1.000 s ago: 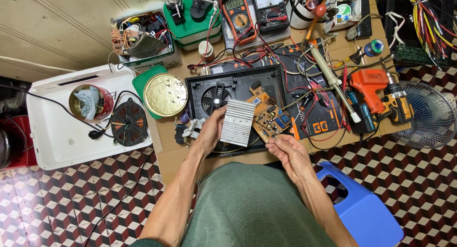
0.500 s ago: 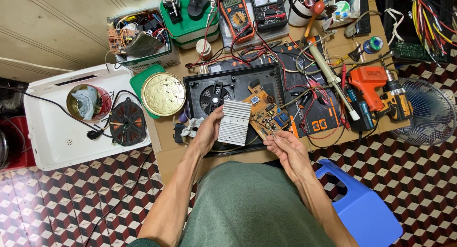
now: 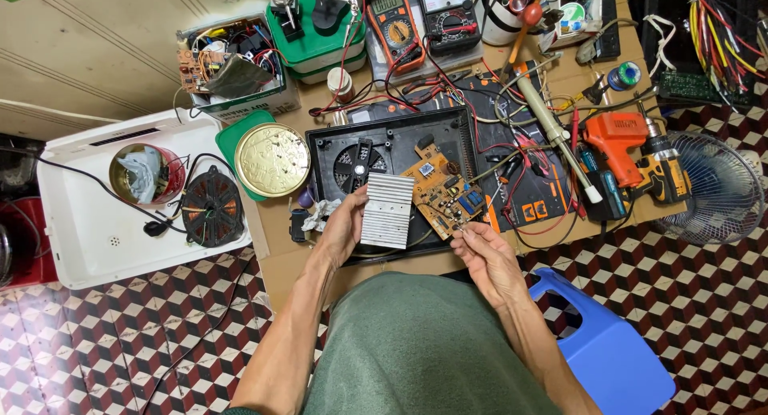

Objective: The person applies thermal paste to a heat sink and then mounts it onto a circuit board. They use a power drill to secure the heat sink to the board with screws.

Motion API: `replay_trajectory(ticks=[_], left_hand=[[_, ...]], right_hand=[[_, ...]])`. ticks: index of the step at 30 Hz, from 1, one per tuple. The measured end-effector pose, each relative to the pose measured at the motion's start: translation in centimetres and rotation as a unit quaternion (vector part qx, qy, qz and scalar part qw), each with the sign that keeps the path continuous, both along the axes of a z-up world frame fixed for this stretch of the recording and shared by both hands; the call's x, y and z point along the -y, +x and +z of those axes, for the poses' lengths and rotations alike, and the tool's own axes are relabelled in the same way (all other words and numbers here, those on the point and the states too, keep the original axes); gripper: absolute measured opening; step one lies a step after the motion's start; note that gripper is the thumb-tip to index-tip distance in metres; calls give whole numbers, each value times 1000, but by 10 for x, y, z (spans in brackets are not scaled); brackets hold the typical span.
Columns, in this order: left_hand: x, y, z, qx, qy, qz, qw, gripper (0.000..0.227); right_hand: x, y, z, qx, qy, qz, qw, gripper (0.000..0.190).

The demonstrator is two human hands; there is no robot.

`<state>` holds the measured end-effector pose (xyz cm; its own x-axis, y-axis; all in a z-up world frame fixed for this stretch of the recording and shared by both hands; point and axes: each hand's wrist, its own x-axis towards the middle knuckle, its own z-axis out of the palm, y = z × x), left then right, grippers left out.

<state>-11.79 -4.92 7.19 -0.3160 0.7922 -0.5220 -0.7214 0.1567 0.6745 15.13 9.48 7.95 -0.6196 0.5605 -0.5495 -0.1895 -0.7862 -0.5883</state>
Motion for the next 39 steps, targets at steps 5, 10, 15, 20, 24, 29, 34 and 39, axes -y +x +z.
replay_trajectory(ticks=[5, 10, 15, 20, 24, 29, 34, 39], left_hand=[[0, 0, 20, 41, -17, 19, 999, 59], [-1, 2, 26, -4, -55, -23, 998, 70], [-3, 2, 21, -1, -83, -24, 996, 81], [-4, 3, 21, 2, -82, -14, 996, 81], [-5, 3, 25, 1, -75, -12, 997, 83], [-6, 3, 29, 0, -69, -9, 998, 83], [-7, 2, 24, -35, -66, -25, 997, 79], [-14, 0, 37, -20, -73, -9, 997, 78]], right_hand=[[0, -2, 2, -9, -2, 6, 1000, 15], [-1, -2, 3, -11, -7, 6, 1000, 15], [-2, -4, 9, -6, -8, 0, 1000, 16], [-3, -3, 8, -1, -10, 0, 1000, 16], [-3, -2, 6, -9, -12, -3, 1000, 16], [-3, -1, 5, -6, -9, 0, 1000, 15], [-4, 0, 3, -3, -6, 6, 1000, 14], [-3, 1, 0, 13, -7, 19, 1000, 15]])
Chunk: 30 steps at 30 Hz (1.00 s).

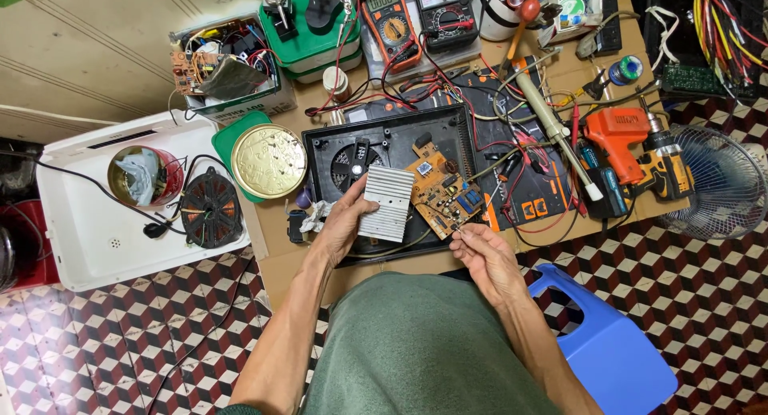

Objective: The person applies thermal paste to a heat sink and then mounts it onto a circuit board. They use a power drill to secure the heat sink to the board with screws.

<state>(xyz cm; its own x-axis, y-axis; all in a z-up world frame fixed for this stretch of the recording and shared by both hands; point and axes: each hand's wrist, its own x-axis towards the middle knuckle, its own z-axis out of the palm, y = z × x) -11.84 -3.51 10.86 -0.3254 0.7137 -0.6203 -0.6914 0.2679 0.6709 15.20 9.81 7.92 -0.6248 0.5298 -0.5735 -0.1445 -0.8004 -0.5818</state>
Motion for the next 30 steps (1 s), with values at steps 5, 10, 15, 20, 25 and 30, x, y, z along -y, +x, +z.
replay_trajectory(ticks=[5, 10, 15, 20, 25, 30], left_hand=[[-6, -6, -25, -6, 36, -14, 999, 78], [-16, -9, -31, -26, 51, -38, 998, 72], [-26, -10, -7, -15, 45, -38, 998, 75], [-34, -13, -16, -11, 42, -50, 998, 77], [-39, -17, -30, -5, 57, -50, 997, 77], [-38, -22, -56, -26, 26, -50, 998, 74]], right_hand=[[0, 0, 3, 18, 7, 5, 1000, 16], [-4, 0, 1, 28, 4, 12, 1000, 15], [-13, -4, -4, 45, -8, 26, 999, 13], [-23, -9, -8, 47, 3, 43, 998, 11], [-31, -12, -10, 60, 10, 52, 997, 11], [-32, -16, -7, 71, 21, 61, 995, 13]])
